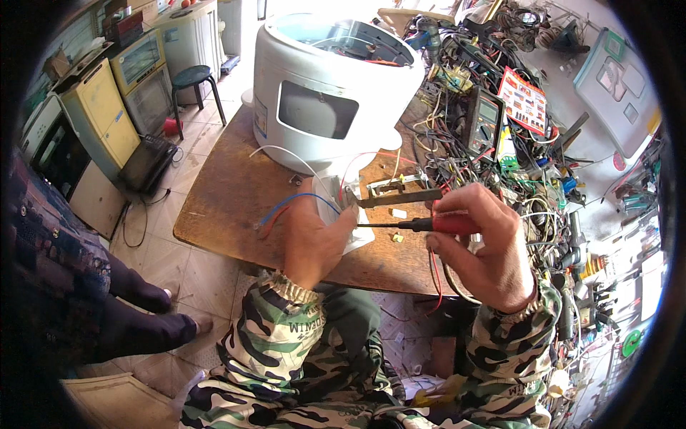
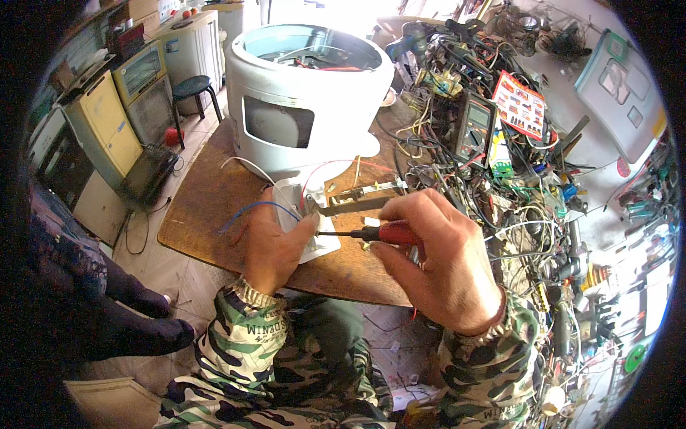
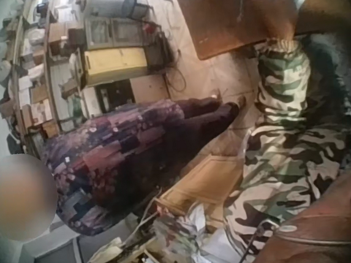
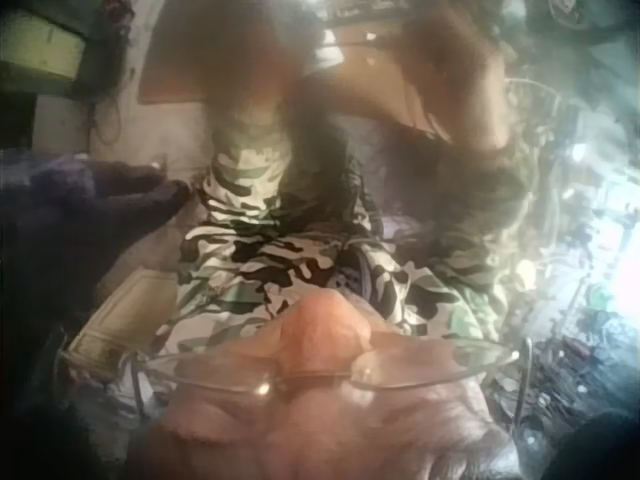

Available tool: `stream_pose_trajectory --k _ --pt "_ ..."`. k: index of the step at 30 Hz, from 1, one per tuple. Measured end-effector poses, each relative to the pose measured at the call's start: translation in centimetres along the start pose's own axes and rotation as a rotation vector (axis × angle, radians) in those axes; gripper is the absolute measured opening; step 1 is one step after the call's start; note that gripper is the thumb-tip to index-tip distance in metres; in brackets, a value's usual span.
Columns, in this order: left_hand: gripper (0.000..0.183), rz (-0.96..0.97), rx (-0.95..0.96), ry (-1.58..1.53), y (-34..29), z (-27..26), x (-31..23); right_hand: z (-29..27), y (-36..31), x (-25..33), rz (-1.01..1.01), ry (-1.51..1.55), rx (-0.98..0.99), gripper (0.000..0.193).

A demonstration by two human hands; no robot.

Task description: The person sits on the floor and uses a screwdriver to adjust screws on a small white electrical component. They repeatedly tighten and loosen connections while holding the component and wires.

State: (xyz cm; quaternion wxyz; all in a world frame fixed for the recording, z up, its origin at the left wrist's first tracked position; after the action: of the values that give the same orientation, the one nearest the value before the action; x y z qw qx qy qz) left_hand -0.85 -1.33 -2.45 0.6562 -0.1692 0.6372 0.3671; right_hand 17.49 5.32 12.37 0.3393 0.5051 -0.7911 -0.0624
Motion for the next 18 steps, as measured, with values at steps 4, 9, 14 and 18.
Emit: stream_pose_trajectory --k 4,9,14,18 --pt "0.043 0.002 -0.003 -0.008 0.0 -0.1 -0.1 0.7 -0.7 -0.6 -0.003 0.035 -0.074 0.016" --pt "0.047 0.054 -0.025 0.007 0.0 -0.1 -0.6 0.6 -1.2 0.6 0.120 -0.064 -0.074 0.017" --pt "0.047 0.024 -0.018 -0.080 -0.3 0.0 -0.3 0.6 -1.7 1.0 0.019 0.006 -0.049 0.018" --pt "0.048 0.021 -0.015 0.044 -0.2 -0.1 0.1 0.9 -2.2 0.2 0.083 0.005 -0.065 0.017"
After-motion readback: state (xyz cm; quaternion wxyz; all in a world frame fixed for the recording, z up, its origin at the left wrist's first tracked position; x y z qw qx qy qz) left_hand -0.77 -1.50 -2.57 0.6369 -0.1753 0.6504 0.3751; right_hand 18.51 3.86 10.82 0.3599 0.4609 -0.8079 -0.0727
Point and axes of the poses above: each hand's wrist, its own y-axis towards the middle knuckle, its own z-axis out of the palm, x = y × z, the point moved 5 cm from there along y, towards the middle knuckle, and after that the axes turned 2 degrees about -y, right-handed, at the moved point
